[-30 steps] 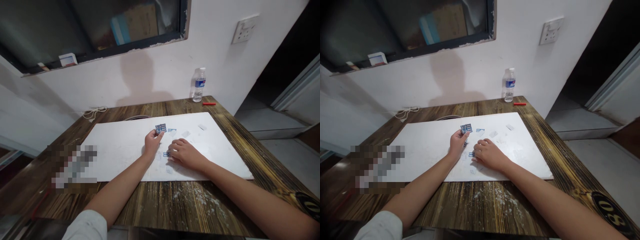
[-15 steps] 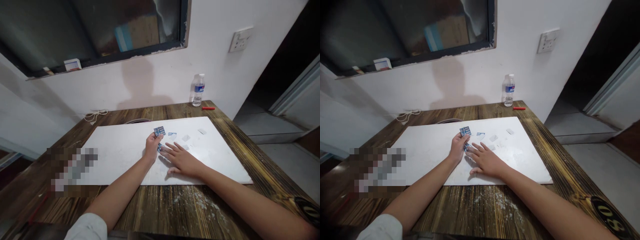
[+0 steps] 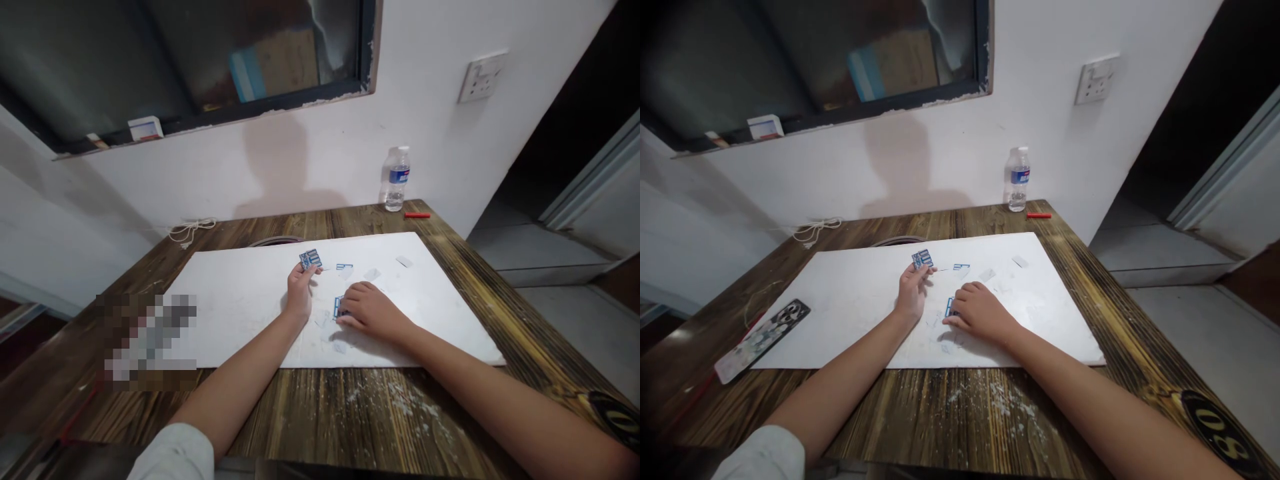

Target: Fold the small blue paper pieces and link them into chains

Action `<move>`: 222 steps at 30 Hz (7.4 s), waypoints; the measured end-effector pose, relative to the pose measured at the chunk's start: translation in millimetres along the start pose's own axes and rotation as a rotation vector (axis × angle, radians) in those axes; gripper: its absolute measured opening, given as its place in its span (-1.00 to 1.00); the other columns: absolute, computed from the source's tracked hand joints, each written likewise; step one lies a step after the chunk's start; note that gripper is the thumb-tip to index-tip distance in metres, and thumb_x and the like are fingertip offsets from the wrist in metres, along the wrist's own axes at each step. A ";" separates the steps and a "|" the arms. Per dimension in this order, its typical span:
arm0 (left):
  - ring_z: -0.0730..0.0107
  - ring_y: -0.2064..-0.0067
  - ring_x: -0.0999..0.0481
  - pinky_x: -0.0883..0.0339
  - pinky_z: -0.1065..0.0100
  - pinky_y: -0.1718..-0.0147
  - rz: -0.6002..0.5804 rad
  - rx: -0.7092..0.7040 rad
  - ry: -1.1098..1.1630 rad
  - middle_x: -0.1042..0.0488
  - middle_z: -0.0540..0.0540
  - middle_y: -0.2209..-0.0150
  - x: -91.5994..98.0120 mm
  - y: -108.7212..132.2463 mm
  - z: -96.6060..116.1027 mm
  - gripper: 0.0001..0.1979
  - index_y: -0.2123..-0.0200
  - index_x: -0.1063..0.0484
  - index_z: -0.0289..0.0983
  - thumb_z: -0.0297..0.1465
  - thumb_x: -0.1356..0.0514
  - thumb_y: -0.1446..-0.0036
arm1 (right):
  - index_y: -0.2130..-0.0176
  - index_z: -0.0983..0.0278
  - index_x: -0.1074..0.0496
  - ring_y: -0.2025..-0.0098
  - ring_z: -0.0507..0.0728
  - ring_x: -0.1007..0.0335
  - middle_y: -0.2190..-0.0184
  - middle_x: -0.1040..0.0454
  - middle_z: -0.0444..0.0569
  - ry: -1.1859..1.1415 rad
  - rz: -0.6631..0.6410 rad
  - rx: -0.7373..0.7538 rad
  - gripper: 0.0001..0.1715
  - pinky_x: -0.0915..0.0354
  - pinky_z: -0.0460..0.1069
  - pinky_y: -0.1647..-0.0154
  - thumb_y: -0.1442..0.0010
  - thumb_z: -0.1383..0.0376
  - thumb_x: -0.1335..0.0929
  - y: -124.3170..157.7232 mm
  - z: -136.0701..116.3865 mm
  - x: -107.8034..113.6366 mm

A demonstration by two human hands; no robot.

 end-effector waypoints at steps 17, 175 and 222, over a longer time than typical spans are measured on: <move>0.35 0.31 -0.52 -0.35 0.39 0.38 -0.211 0.101 -0.018 -0.58 -0.13 0.35 -16.4 6.6 -0.5 -0.78 0.40 -0.51 -0.30 -0.28 -0.34 0.10 | -0.09 0.25 -0.41 -0.17 0.23 -0.26 -0.10 -0.44 0.07 0.054 0.117 -0.268 -0.54 -0.14 0.16 -0.19 -0.36 0.12 -0.18 6.5 45.7 11.4; 0.44 0.44 -0.43 -0.31 0.39 0.36 -0.253 0.066 -0.284 -0.50 -0.03 0.49 -24.6 12.4 -5.0 -0.73 0.41 -0.49 -0.29 -0.21 -0.35 0.09 | 0.30 0.33 -0.46 0.24 0.18 -0.36 0.31 -0.51 0.04 0.412 -0.087 0.017 -0.89 -0.17 0.04 0.23 -0.24 0.44 -0.31 6.7 28.3 5.0; 0.31 0.33 -0.50 -0.33 0.32 0.29 -0.587 0.105 -0.321 -0.58 -0.15 0.34 -38.8 26.6 -10.8 -0.62 0.27 -0.56 -0.37 -0.21 -0.40 0.11 | 0.53 0.22 -0.28 0.59 0.04 -0.36 0.62 -0.48 -0.13 -0.863 0.395 -0.655 -0.75 -0.24 -0.07 0.50 -0.03 0.17 -0.37 16.9 58.6 16.1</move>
Point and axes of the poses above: each hand's wrist, its own y-axis away from the middle knuckle, its own x-axis out of the back of the hand, z = x × y, the point moved 6 cm from there along -y, towards the middle knuckle
